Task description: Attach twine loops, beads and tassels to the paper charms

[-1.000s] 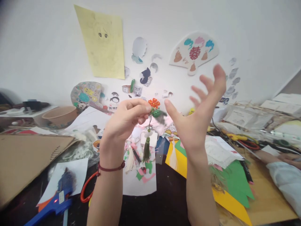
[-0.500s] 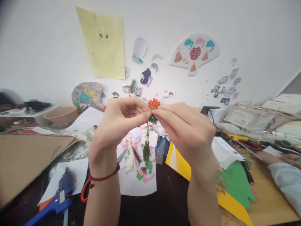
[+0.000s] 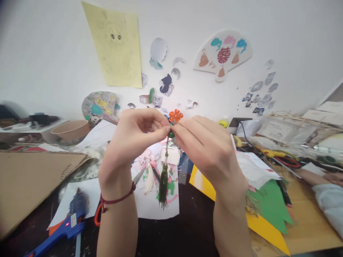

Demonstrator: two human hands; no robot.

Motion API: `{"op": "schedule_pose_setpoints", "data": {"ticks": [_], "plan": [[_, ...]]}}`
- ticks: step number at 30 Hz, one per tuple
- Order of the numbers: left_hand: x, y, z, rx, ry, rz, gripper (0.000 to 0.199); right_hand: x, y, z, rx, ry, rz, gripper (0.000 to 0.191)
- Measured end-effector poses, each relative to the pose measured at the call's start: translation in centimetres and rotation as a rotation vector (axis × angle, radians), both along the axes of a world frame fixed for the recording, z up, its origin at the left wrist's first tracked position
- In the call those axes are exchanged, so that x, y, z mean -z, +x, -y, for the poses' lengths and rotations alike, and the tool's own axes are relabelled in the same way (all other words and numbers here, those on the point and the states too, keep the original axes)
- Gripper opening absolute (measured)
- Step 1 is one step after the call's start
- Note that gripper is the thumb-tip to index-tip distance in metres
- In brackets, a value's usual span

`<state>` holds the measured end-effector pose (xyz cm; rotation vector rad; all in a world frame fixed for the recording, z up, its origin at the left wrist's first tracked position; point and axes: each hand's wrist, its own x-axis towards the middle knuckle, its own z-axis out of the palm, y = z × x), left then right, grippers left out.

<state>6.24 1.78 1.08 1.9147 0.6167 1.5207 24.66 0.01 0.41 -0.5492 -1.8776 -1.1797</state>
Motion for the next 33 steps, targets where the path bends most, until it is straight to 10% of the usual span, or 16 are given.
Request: {"op": "schedule_pose_setpoints", "data": {"ticks": [16, 33], "plan": [[-0.4, -1.2, 0.5, -0.043, -0.028, 0.13, 0.006, -0.1, 0.4, -0.2, 0.002, 0.116, -0.216, 0.024], [-0.4, 0.0, 1.9, -0.241, 0.344, -0.117, 0.01, -0.3, -0.5, 0.1, -0.016, 0.207, -0.092, 0.015]]}}
